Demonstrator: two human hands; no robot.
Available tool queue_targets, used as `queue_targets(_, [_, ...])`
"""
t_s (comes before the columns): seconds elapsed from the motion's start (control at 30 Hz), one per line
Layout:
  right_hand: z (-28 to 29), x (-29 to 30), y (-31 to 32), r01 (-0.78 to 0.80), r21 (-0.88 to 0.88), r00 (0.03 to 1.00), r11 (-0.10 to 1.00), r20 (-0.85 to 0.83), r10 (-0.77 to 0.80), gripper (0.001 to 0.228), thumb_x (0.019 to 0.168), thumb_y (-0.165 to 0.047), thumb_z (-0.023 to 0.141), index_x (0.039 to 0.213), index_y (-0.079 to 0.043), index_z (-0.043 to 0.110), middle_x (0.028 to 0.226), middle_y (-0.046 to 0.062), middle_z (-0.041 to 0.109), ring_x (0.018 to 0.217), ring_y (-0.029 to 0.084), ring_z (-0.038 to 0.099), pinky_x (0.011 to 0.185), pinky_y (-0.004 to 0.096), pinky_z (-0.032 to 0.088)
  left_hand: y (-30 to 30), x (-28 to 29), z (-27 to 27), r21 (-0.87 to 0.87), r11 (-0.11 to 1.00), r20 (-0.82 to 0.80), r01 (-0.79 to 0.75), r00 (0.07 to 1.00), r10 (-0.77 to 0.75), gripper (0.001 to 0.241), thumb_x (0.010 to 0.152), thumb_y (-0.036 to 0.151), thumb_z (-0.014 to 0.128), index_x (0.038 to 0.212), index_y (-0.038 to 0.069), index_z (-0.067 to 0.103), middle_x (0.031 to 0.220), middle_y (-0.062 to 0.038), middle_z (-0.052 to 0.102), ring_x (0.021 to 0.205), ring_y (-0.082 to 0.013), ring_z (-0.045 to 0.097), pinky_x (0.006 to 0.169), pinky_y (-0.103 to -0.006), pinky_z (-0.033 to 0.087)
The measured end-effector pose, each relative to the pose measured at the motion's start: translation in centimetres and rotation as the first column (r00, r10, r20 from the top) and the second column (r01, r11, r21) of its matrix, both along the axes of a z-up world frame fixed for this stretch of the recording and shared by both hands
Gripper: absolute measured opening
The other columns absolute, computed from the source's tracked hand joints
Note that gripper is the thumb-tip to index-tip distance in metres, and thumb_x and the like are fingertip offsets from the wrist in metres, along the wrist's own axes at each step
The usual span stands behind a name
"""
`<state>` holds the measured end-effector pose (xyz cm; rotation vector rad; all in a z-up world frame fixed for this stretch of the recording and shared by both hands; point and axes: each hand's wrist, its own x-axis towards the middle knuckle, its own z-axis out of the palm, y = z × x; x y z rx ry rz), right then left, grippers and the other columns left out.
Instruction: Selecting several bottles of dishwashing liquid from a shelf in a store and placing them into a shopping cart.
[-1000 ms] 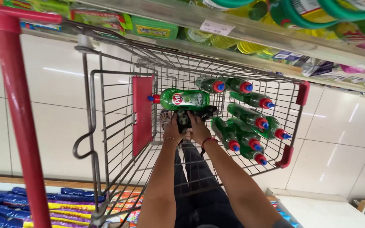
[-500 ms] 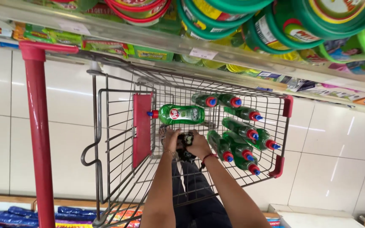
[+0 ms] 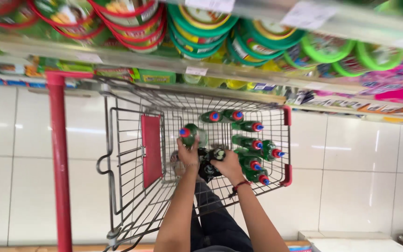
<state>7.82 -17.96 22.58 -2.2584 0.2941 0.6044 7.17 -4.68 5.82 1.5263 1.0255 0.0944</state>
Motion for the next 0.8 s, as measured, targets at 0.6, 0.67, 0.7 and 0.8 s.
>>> queue_targets(0.6, [33.1,5.4,9.1,-0.320,0.481,0.246,0.816,0.874,-0.419,0.049,0.088,0.000,0.075,0.134,-0.004,0.060,0.144,0.015,0.061,0.138,0.030,0.056,0.122,0.043,0.039,4.9,7.3,35.1,-0.458,0.493,0.844,0.740,0.537,-0.022,0.088,0.096,0.073,0.035,0.158,0.011,0.034,0.158,-0.006,0.046,0.146,-0.0241,0.043,0.122,-0.0435,0.034])
queue_targets(0.67, [35.5,5.2,9.6,-0.268,0.393,0.285,0.880,0.905,-0.317,0.047,0.085,-0.009,0.080,0.129,-0.009,0.065,0.142,0.010,0.063,0.136,0.030,0.061,0.118,0.044,0.045,4.4,7.2,36.8,-0.522,0.282,0.835,0.805,0.550,-0.023,0.093,0.095,0.077,0.029,0.159,0.009,0.032,0.158,-0.010,0.046,0.146,-0.0274,0.042,0.118,-0.0428,0.036])
queue_targets(0.7, [36.3,4.7,9.6,-0.266,0.393,0.275,0.880,0.906,-0.321,0.047,0.085,-0.009,0.080,0.129,-0.009,0.065,0.142,0.010,0.063,0.136,0.030,0.061,0.118,0.044,0.045,4.2,7.4,36.4,-0.514,0.278,0.839,0.811,0.543,-0.029,0.093,0.095,0.077,0.029,0.159,0.009,0.032,0.158,-0.010,0.046,0.146,-0.0274,0.042,0.118,-0.0428,0.036])
queue_targets(0.8, [37.7,3.1,9.6,-0.302,-0.019,0.134,0.953,0.989,0.063,0.053,0.068,-0.023,0.093,0.115,-0.012,0.071,0.134,0.012,0.062,0.131,0.036,0.054,0.113,0.049,0.041,3.9,8.6,33.6,-0.477,0.517,0.811,0.711,0.583,-0.053,0.092,0.089,0.076,0.023,0.160,0.018,0.029,0.160,-0.002,0.044,0.149,-0.0230,0.040,0.119,-0.0406,0.038])
